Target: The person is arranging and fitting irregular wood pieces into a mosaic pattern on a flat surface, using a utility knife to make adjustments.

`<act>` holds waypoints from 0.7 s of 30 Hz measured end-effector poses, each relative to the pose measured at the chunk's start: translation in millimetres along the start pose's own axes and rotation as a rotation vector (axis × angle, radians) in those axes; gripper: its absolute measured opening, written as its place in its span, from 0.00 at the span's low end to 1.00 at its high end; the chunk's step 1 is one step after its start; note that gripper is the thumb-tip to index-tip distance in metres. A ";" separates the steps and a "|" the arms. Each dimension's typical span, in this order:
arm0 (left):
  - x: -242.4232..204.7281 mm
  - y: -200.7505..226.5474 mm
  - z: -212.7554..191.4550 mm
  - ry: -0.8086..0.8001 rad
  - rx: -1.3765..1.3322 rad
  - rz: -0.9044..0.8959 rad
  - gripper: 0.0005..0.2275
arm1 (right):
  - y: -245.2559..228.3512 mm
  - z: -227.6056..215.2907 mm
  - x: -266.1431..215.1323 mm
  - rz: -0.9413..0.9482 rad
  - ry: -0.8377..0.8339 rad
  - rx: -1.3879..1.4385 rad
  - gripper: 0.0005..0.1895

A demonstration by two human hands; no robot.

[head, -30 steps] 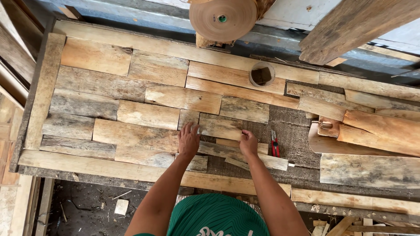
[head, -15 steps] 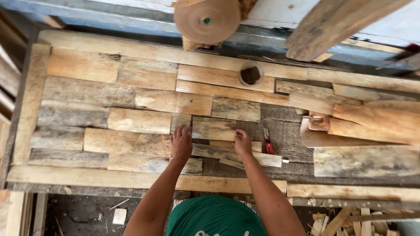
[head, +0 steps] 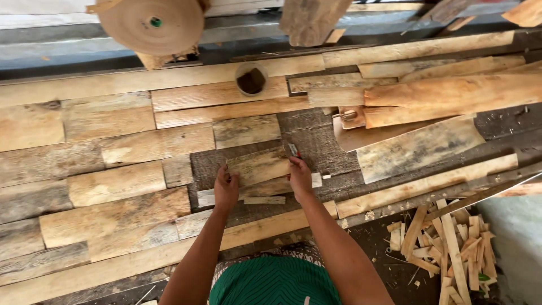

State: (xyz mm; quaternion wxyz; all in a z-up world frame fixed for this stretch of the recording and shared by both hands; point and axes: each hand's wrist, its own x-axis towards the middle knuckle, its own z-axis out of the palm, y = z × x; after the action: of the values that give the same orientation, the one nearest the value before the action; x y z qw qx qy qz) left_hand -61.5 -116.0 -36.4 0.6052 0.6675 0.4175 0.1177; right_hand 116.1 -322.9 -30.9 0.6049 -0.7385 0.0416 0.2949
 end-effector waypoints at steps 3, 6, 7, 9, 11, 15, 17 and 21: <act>-12.2 37.1 28.5 -0.095 -0.008 -0.128 0.30 | 3.9 -41.6 11.6 0.016 0.041 0.187 0.17; -3.8 5.7 83.7 -0.076 -0.066 0.105 0.28 | -14.0 -84.4 11.5 0.082 0.037 0.226 0.15; -8.0 14.3 100.4 -0.079 -0.059 0.109 0.28 | -10.4 -101.5 17.7 0.082 0.039 0.234 0.15; -9.5 34.8 138.9 -0.054 -0.068 -0.004 0.24 | -7.5 -137.3 37.8 0.055 0.062 0.239 0.15; -11.9 58.5 179.1 -0.097 -0.243 0.009 0.22 | 3.3 -180.3 56.1 -0.005 0.074 0.280 0.16; -8.4 67.5 268.8 -0.177 -0.547 -0.028 0.19 | -4.4 -258.4 82.9 -0.089 0.105 0.435 0.16; -6.1 49.2 315.0 -0.166 -0.527 -0.009 0.18 | -12.2 -291.0 95.7 -0.106 0.122 0.451 0.16; -5.1 19.9 390.8 -0.143 -0.376 0.101 0.19 | -23.3 -346.7 120.9 -0.119 0.183 0.500 0.14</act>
State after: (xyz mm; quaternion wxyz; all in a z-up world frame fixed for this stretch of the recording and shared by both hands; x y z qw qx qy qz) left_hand 202.5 -395.3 -110.3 0.7405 0.5695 0.3103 0.1758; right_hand 358.8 -599.4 -36.7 0.7784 -0.5910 0.1240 0.1715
